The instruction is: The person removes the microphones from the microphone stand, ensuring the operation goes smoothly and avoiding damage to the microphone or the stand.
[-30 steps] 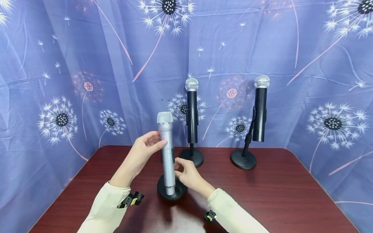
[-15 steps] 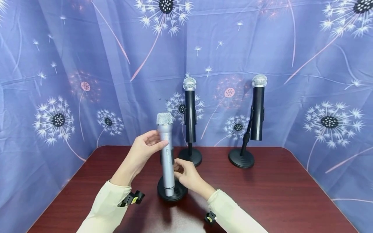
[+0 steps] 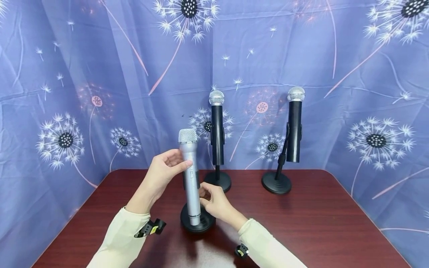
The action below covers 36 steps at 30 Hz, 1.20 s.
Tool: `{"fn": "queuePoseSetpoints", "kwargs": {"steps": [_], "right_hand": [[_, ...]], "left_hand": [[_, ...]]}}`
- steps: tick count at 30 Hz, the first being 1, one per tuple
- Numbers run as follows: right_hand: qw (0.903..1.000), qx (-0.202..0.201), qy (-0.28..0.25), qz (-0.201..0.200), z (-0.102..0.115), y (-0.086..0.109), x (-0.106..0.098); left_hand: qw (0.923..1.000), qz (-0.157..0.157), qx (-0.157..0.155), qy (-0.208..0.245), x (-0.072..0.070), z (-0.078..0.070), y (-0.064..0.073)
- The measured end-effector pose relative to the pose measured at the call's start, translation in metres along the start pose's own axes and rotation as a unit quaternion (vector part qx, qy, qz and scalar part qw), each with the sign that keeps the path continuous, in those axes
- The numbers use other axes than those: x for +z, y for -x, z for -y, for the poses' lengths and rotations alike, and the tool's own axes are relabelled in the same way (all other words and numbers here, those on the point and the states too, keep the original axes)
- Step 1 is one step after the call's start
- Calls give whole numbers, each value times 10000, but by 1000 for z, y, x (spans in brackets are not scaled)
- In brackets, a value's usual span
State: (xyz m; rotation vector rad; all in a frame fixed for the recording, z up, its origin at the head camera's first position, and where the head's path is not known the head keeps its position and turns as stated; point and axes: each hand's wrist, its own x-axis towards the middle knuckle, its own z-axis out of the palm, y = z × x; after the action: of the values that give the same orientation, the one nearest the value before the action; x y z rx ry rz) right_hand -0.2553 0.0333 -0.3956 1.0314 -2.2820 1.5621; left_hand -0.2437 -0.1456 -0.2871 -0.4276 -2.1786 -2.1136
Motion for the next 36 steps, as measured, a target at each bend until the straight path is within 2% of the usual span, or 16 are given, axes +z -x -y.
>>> {"fn": "queuePoseSetpoints", "kwargs": {"steps": [3,9,12,16,20,30,36], "right_hand": [[10000,-39,49,-11,-12,-2,2],[10000,15,64,-11,-14,-3,2],[9999,9,112,-26,-8,-3,3],[9999,-133,91,-22,11,-1,0],[9998,-113,154,-17,25,1,-4],[9999,-59,84,2,28,2,-4],[10000,-15,59,-40,29,3,-4]], "left_hand": [[10000,-20,-8,7,-1,-2,-1],[9999,-85,-8,-83,-1,-4,-4],[9999,-90,48,-77,0,-5,-4],[9999,-83,85,-60,0,-6,-4],[9999,-53,73,-66,1,-7,-4],[9998,-36,204,58,0,-9,-4],[10000,30,69,8,-1,-9,-4]]}}
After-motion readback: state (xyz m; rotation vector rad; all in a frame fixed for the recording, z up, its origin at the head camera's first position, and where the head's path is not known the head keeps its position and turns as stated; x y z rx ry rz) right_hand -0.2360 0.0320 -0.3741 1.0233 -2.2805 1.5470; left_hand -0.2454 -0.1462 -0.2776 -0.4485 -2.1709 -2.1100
